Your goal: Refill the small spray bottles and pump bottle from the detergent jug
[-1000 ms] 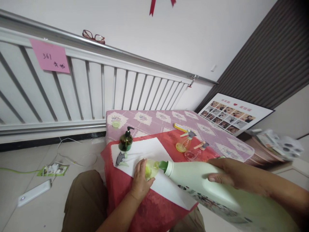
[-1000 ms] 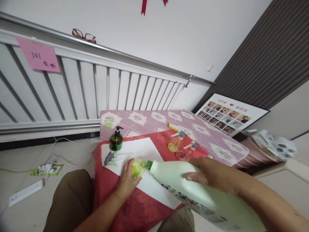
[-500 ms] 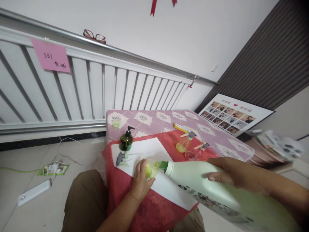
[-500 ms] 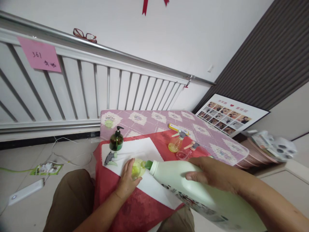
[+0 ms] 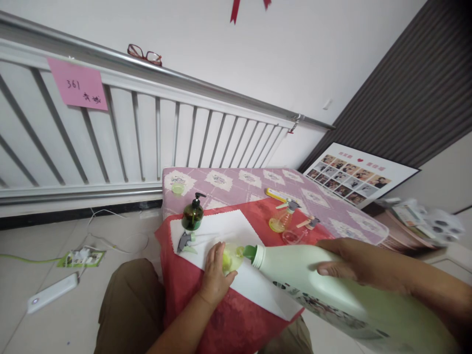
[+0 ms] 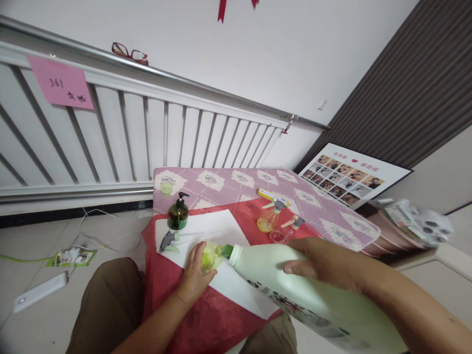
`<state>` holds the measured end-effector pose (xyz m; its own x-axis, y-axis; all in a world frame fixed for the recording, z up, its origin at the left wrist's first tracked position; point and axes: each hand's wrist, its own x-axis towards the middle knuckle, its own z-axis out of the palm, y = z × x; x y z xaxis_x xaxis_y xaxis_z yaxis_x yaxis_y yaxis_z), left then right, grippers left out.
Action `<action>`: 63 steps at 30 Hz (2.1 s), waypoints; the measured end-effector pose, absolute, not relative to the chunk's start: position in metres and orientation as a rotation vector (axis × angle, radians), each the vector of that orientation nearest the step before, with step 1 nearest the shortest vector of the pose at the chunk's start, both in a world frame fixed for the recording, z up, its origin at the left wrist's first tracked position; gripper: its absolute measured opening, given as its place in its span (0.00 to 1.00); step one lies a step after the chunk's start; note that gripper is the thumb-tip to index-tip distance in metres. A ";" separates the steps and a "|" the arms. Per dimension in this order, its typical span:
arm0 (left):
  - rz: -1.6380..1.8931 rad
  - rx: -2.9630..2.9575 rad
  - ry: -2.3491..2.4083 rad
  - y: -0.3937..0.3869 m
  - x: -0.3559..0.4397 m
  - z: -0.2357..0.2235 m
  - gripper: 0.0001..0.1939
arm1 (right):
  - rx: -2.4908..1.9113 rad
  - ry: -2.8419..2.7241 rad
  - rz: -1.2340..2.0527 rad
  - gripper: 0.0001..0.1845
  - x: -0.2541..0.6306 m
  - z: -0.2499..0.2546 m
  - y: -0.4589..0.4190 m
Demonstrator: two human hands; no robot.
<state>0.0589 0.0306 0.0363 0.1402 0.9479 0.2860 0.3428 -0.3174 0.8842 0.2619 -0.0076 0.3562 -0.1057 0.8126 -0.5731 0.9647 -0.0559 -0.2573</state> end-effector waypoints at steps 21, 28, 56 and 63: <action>1.162 1.763 1.248 0.032 0.060 0.034 0.42 | 1.921 1.953 -0.840 0.24 0.263 0.357 -0.005; 1.165 1.757 1.240 0.032 0.059 0.033 0.42 | 1.903 1.946 -0.838 0.23 0.260 0.359 -0.004; 1.179 1.738 1.224 0.031 0.059 0.036 0.42 | 1.893 1.941 -0.833 0.21 0.259 0.362 -0.003; 1.152 1.758 1.245 0.031 0.059 0.037 0.42 | 1.899 1.920 -0.845 0.21 0.258 0.362 -0.003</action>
<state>0.0589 0.0312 0.0369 0.1490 0.9509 0.2711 0.3441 -0.3069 0.8874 0.2579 -0.0031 0.3616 -0.0729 0.7970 -0.5995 0.9804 -0.0530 -0.1898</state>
